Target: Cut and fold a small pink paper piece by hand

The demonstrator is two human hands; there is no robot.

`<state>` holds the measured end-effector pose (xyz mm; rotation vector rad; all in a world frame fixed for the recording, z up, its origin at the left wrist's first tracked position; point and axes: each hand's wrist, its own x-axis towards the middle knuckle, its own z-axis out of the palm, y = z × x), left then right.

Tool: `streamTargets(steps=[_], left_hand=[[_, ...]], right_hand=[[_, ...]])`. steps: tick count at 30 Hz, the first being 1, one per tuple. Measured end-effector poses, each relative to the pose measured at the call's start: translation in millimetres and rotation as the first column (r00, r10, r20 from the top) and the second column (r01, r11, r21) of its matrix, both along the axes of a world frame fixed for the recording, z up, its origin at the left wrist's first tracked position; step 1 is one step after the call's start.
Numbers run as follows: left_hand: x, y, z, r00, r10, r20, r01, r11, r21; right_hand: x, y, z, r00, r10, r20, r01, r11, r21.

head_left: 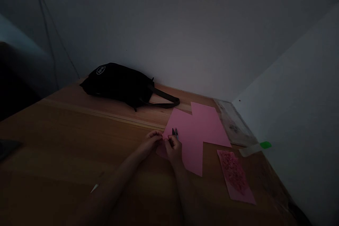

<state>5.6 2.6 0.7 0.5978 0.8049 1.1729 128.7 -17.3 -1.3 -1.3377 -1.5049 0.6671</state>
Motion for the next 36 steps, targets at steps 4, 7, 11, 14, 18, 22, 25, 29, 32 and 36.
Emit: streamTargets(steps=[4,7,11,14,18,22,25,29,32,36], left_hand=[[-0.5,0.1,0.1,0.999,-0.007,0.042,0.006,1.000,0.018],[-1.1,-0.3,1.4,0.998,-0.023,0.059,0.022,0.999,0.024],[0.0,-1.7,6.8,1.000,0.000,0.023,0.001,1.000,-0.013],[1.3,-1.9,8.1,1.000,0.011,-0.011,-0.011,1.000,-0.028],[1.7,-1.5,6.2,1.000,0.010,-0.020,-0.010,1.000,-0.013],[0.5,-2.0,6.2,0.997,-0.011,-0.077,0.012,1.000,0.011],[0.2,-1.9,5.8,0.995,-0.011,-0.101,0.013,1.000,0.019],[0.1,-1.9,5.6,0.993,-0.009,-0.121,0.012,1.000,0.021],[-0.3,-2.4,5.5,0.990,-0.013,-0.141,0.018,0.999,0.034],[-1.1,-1.9,2.1,0.990,-0.034,-0.140,0.042,0.998,0.053]], right_hand=[[0.1,-0.1,0.0,1.000,0.000,-0.007,0.000,1.000,0.000],[0.2,0.1,-1.9,1.000,-0.008,-0.005,0.008,1.000,-0.006],[0.0,0.1,-2.9,1.000,-0.015,-0.014,0.015,1.000,-0.010],[-0.6,-0.6,-0.6,0.999,-0.012,-0.030,0.012,1.000,-0.009],[-1.1,-1.3,2.1,1.000,0.001,-0.025,-0.001,1.000,-0.012],[-1.1,-1.0,0.6,1.000,-0.013,-0.023,0.013,1.000,-0.009],[-1.0,-0.6,-0.7,1.000,-0.014,-0.022,0.014,1.000,-0.004],[-0.5,-0.1,-1.6,1.000,-0.010,-0.014,0.010,1.000,0.003],[-0.2,0.3,-2.6,1.000,-0.002,-0.005,0.002,1.000,0.020],[-0.2,0.2,-2.4,1.000,0.013,-0.015,-0.012,1.000,0.003]])
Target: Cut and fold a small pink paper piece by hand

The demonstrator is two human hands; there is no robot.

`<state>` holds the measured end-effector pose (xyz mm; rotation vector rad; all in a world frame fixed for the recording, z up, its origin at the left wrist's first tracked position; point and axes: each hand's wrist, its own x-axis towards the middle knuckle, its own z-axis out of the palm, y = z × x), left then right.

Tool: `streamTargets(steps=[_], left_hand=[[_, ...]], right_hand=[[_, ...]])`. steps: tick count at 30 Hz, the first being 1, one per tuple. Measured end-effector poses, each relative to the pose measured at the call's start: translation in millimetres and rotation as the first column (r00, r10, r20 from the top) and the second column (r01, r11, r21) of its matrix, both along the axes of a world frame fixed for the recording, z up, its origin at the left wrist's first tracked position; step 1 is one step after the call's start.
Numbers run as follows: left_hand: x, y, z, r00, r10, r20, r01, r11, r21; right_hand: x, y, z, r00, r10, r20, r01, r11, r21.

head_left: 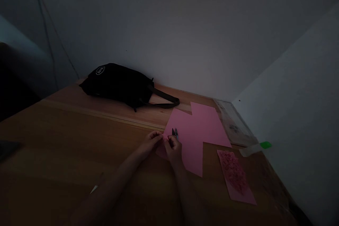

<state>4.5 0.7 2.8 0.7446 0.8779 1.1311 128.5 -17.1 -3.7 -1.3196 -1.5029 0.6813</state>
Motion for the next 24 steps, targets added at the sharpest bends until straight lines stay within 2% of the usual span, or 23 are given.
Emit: streamTargets(steps=[7,24], left_hand=[[-2.4,1.3,-3.6,0.997,-0.059,-0.053,0.061,0.997,0.047],[-3.3,-0.1,1.2,0.994,-0.039,-0.104,0.046,0.996,0.073]], right_hand=[[-0.1,-1.2,5.3,0.999,0.005,0.033,-0.005,1.000,0.011],[0.7,0.0,0.8,1.000,0.008,0.023,-0.007,1.000,-0.005]])
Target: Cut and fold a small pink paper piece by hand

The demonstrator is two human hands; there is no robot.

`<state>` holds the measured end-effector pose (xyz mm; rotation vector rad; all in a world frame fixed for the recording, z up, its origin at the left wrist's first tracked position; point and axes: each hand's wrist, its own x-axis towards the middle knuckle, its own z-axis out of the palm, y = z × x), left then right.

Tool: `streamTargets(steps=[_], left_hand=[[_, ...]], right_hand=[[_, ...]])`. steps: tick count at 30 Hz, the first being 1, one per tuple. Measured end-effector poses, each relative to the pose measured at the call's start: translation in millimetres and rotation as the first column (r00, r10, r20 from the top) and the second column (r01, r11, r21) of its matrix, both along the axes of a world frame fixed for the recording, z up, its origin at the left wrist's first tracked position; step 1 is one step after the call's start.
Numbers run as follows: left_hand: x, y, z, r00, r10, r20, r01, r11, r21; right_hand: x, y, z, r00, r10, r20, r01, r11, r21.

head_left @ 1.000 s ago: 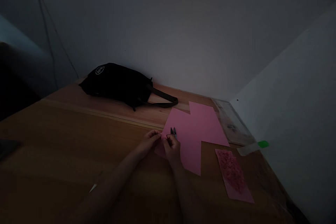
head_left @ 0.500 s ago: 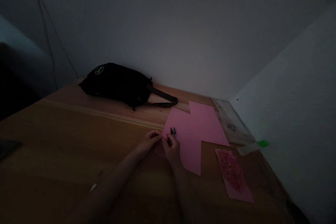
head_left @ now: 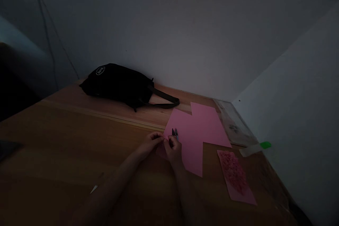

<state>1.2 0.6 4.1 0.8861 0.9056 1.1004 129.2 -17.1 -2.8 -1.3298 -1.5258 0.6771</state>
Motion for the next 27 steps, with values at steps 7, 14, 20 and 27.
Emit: streamTargets(steps=[7,14,20,27], left_hand=[[-0.6,2.1,-2.7,1.000,-0.011,0.018,0.011,1.000,0.026],[-0.3,3.2,-6.8,0.999,-0.016,0.046,0.016,1.000,0.000],[0.2,1.7,-4.9,0.998,0.000,0.069,0.001,1.000,-0.013],[-0.2,0.3,-0.3,1.000,-0.004,0.024,0.004,1.000,0.005]], right_hand=[[-1.1,-1.7,3.7,1.000,-0.003,0.007,0.003,1.000,0.026],[-0.2,-1.2,1.4,1.000,-0.003,0.003,0.003,1.000,0.026],[-0.2,-1.2,1.7,1.000,0.002,-0.005,-0.002,1.000,-0.003],[-0.5,-0.7,0.5,1.000,0.002,-0.017,-0.002,1.000,0.018]])
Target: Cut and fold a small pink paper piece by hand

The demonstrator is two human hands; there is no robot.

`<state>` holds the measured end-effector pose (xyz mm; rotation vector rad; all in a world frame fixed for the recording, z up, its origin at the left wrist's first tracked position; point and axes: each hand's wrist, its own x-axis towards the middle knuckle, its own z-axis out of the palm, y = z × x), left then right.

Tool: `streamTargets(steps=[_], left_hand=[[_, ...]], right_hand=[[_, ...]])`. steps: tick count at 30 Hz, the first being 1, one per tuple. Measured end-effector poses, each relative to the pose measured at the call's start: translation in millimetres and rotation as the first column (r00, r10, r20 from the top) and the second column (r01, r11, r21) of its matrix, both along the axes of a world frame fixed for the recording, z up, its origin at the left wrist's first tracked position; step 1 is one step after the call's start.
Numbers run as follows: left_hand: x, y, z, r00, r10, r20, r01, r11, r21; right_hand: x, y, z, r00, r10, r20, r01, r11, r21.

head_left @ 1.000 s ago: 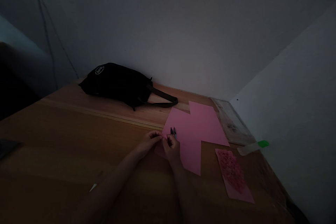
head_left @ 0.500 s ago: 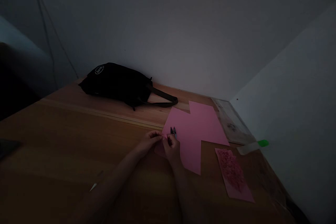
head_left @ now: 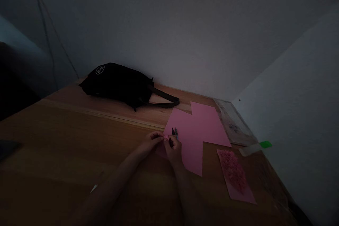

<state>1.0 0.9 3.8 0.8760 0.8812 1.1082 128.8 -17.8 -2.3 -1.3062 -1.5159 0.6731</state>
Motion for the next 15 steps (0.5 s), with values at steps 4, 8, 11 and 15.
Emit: streamTargets(steps=[4,8,11,15], left_hand=[[0.1,0.3,-1.0,1.000,-0.004,-0.001,0.004,1.000,0.014],[0.3,0.3,-0.4,1.000,-0.003,-0.001,0.003,1.000,-0.002],[0.2,0.4,1.2,1.000,0.008,-0.007,-0.008,1.000,-0.011],[-0.1,-0.2,2.3,1.000,-0.008,-0.010,0.008,1.000,0.008]], right_hand=[[0.5,-0.1,0.3,1.000,-0.001,0.015,0.000,1.000,0.008],[0.3,-0.7,1.8,1.000,0.010,0.000,-0.010,1.000,0.003],[0.1,-1.0,2.8,1.000,0.012,0.002,-0.012,1.000,0.001],[0.4,-0.9,2.4,1.000,0.007,0.012,-0.007,1.000,-0.001]])
